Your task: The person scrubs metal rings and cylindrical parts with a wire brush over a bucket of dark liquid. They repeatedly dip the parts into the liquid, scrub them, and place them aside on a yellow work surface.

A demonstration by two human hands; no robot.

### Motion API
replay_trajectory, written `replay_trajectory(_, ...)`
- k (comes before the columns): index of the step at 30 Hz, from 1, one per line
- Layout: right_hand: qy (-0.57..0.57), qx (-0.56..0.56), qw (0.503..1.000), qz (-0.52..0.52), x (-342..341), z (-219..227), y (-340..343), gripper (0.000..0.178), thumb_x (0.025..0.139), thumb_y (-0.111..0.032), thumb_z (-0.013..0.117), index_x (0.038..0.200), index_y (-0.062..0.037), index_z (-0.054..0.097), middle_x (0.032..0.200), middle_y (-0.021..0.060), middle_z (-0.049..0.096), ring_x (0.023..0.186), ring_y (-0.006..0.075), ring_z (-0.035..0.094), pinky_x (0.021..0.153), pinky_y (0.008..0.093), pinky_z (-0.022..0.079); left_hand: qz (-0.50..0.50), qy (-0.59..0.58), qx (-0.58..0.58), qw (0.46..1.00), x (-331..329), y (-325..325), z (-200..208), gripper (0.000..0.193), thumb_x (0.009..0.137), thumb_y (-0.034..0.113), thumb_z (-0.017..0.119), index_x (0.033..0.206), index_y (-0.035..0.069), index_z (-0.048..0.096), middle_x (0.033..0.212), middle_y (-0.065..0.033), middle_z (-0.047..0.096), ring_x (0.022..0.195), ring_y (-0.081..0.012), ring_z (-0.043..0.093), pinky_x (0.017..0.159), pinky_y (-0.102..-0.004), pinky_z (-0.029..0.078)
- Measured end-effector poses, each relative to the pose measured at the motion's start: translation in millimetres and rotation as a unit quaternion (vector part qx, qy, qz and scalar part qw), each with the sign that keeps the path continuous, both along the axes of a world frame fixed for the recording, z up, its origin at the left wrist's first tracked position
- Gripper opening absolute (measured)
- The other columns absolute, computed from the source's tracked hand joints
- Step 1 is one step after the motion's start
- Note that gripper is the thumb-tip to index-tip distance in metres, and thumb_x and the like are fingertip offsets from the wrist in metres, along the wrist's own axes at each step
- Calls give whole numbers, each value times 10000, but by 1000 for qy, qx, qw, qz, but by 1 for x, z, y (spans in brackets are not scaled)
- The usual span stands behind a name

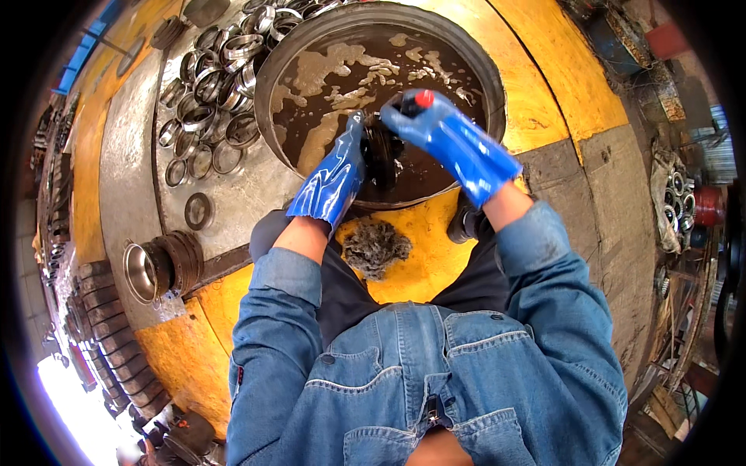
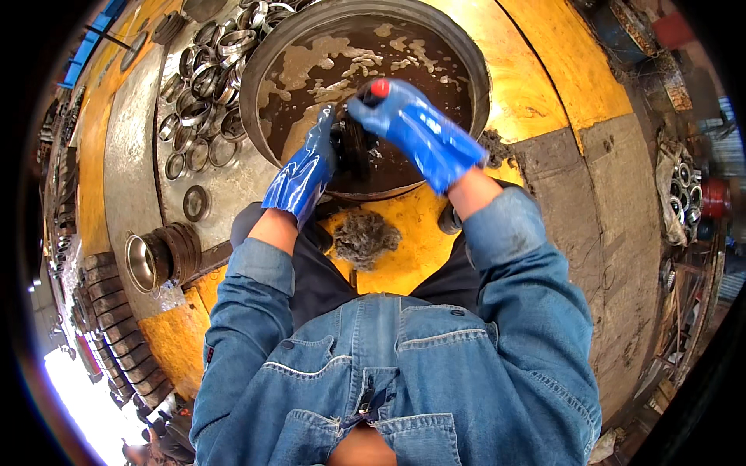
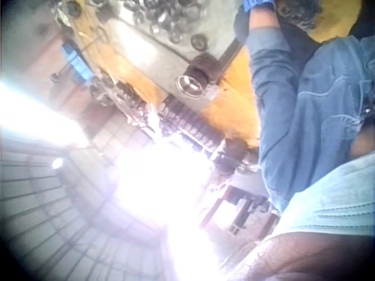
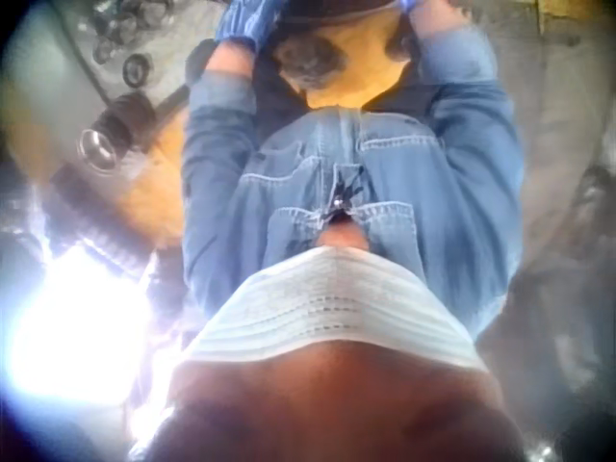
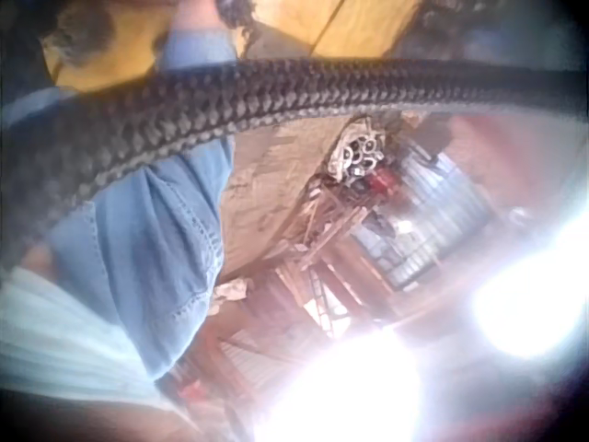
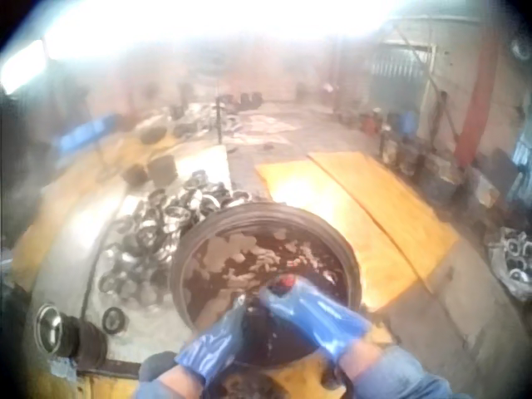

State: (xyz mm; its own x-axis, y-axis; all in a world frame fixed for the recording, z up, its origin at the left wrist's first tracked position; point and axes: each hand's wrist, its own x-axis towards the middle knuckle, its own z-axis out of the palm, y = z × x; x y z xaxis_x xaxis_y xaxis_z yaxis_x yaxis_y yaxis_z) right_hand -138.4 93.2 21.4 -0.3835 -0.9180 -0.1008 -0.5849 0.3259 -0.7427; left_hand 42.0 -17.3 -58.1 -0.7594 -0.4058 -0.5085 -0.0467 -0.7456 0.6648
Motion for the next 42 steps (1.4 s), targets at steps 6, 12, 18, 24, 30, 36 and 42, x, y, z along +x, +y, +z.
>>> replay_trajectory(6, 175, -198, 956, 130, 49, -12, 65, 204, 881, -144, 783, 1076, -88, 760, 925, 153, 759, 833, 337, 752, 726, 410, 605, 124, 36, 117, 985, -13, 18, 1, 553, 1005, 471, 668, 1292, -1, 654, 1113, -190, 746, 917, -304, 751, 797, -438, 628)
replay_trajectory(12, 186, -115, 959, 178, 62, -15, 90, 175, 908, -184, 738, 1046, -77, 752, 891, 172, 730, 796, 402, 714, 695, 461, 580, 104, -32, 67, 992, -22, 24, 10, 623, 1063, 555, 507, 1358, 13, 599, 1153, -220, 717, 950, -355, 754, 771, -532, 634)
replay_trajectory(18, 58, -33, 980, 187, 24, -51, 87, 278, 933, -363, 724, 999, -95, 748, 920, 162, 738, 853, 383, 715, 750, 454, 585, 49, -35, -54, 997, -13, 31, 24, 539, 1003, 465, 685, 1285, 6, 648, 951, -129, 745, 866, -267, 734, 815, -415, 606)
replay_trajectory(24, 166, 20, 984, 67, -43, -87, 67, 326, 865, -406, 763, 820, -90, 701, 784, 170, 701, 799, 417, 693, 716, 474, 565, -60, -32, -183, 981, -24, 16, -11, 274, 921, 247, 791, 1091, 48, 709, 871, -69, 713, 781, -174, 700, 728, -309, 572)
replay_trajectory(30, -96, 146, 974, -146, -70, -71, 50, 533, 908, -509, 722, 1027, 10, 751, 847, 138, 738, 782, 258, 700, 740, 393, 534, -230, -129, -260, 929, -19, 3, -6, 334, 813, 113, 875, 1102, 32, 729, 881, -58, 727, 735, -139, 670, 707, -291, 549)
replay_trajectory(36, -149, -106, 982, -55, -73, -22, 62, 437, 946, -448, 715, 1062, -32, 781, 837, 54, 722, 727, 132, 638, 668, 306, 504, -289, -254, -382, 840, -19, -1, 2, 490, 752, 225, 889, 1175, 36, 731, 974, -75, 781, 873, -144, 699, 840, -320, 561)
replay_trajectory(42, -189, 28, 979, -66, -50, -38, 17, 459, 884, -491, 792, 995, -46, 796, 808, 105, 760, 738, 183, 709, 693, 358, 566, -284, -205, -397, 849, -14, -3, 3, 516, 759, 226, 876, 1214, 33, 727, 1088, -72, 772, 972, -167, 691, 922, -325, 540)
